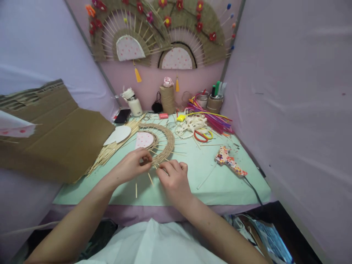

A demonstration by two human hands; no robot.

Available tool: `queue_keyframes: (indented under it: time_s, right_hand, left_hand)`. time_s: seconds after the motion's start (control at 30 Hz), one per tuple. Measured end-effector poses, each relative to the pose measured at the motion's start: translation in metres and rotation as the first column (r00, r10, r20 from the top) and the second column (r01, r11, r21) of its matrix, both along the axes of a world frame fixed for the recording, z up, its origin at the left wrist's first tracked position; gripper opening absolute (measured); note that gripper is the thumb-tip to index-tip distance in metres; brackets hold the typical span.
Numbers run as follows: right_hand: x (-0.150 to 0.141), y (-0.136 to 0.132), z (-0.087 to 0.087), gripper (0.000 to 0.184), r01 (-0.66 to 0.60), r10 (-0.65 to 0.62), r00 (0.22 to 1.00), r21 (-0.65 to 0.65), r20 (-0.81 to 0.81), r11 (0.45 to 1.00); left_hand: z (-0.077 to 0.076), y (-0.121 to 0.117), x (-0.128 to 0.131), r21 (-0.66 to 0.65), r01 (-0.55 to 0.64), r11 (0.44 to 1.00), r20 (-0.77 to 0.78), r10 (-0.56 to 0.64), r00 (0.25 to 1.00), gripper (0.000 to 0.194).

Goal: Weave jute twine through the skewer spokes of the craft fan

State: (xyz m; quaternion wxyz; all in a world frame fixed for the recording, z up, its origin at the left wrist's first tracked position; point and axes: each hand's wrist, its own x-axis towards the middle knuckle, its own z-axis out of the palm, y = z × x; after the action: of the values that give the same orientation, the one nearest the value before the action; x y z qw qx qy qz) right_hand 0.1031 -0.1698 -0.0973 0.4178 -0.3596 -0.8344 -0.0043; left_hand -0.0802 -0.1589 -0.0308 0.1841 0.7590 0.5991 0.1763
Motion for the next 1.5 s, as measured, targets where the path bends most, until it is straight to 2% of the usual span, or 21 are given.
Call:
queue_keyframes:
  time_s: [0.13,0.33,0.63,0.93,1.5]
  right_hand:
    - [0.0,0.002,0.006,0.012,-0.004,0.005,0.998,0.019,-0.055,1.0]
    - [0.0,0.004,0.011,0.01,-0.003,0.008,0.995,0.049,-0.101,0.999]
    - [-0.003,0.005,0.017,0.01,0.001,0.007,0.99,0.055,-0.141,0.998]
    - [-0.008,0.006,0.024,0.009,-0.017,0.031,0.982,0.073,-0.184,0.997]
    - [-0.008,0.004,0.035,0.014,-0.012,0.022,0.992,0.074,-0.127,0.997]
  left_hand:
    - [0.008,0.002,-0.001,-0.018,-0.006,1.0,0.05,0.007,0.999,0.006]
    - [0.011,0.003,-0.001,0.006,0.023,1.0,0.027,-0.023,0.999,0.01]
    - [0.02,-0.003,0.009,0.059,-0.014,0.998,-0.172,0.024,0.985,0.004]
    - [0.026,-0.005,0.007,0.119,0.001,0.993,-0.272,0.031,0.962,0.007]
    - [0.035,-0.004,0.001,0.076,-0.119,0.99,-0.138,0.129,0.982,0.006]
